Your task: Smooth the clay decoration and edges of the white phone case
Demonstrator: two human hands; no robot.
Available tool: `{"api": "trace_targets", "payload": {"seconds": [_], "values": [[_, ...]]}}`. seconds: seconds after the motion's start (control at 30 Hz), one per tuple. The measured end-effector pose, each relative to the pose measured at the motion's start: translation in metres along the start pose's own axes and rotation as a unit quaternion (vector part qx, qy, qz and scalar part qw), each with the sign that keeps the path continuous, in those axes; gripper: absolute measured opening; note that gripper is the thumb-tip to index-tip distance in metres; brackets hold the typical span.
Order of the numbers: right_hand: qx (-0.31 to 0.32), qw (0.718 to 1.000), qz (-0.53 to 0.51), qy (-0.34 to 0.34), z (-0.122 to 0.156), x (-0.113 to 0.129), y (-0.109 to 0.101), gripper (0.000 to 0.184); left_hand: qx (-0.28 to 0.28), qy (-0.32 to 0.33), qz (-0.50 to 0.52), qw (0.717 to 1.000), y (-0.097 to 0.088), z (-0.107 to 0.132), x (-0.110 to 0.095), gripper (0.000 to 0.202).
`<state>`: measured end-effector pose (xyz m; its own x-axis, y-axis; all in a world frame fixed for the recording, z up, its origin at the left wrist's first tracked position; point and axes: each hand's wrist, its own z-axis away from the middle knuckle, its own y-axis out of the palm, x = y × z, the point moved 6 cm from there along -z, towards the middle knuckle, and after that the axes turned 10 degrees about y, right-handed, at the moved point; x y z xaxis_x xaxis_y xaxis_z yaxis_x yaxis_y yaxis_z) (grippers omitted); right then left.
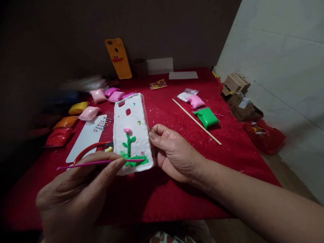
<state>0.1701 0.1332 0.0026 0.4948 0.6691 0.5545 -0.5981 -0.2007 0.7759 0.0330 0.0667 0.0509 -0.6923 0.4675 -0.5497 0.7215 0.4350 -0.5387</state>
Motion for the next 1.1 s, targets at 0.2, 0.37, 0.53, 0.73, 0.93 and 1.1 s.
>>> {"api": "trace_targets", "payload": {"seconds": [0.2,0.37,0.53,0.73,0.93,1.1], "values": [[0.007,1.0,-0.002,0.001,0.0013,0.0001,0.0019,0.009,-0.013,-0.011,-0.011,1.0,-0.0029,0.0025,0.0013,0.014],[-0.008,1.0,0.006,-0.001,0.0009,0.0001,-0.0014,0.009,-0.02,-0.02,-0.016,0.999,-0.004,0.002,0.0016,0.014],[-0.004,1.0,-0.001,-0.001,-0.0003,0.0002,-0.0015,0.009,-0.023,-0.027,-0.012,0.999,-0.0035,0.0016,0.0007,0.013],[-0.004,1.0,-0.007,0.001,-0.0011,-0.0007,-0.0017,0.011,-0.042,-0.045,-0.009,0.998,-0.0046,0.0025,0.0026,0.012],[0.004,1.0,-0.008,0.0,0.0001,-0.0003,0.0004,0.011,-0.049,-0.066,-0.018,0.996,-0.0058,0.0035,0.006,0.01],[0.009,1.0,-0.002,0.003,0.0005,-0.0007,0.0019,0.008,-0.059,-0.096,-0.002,0.994,-0.0069,0.0034,0.0096,0.01]]}}
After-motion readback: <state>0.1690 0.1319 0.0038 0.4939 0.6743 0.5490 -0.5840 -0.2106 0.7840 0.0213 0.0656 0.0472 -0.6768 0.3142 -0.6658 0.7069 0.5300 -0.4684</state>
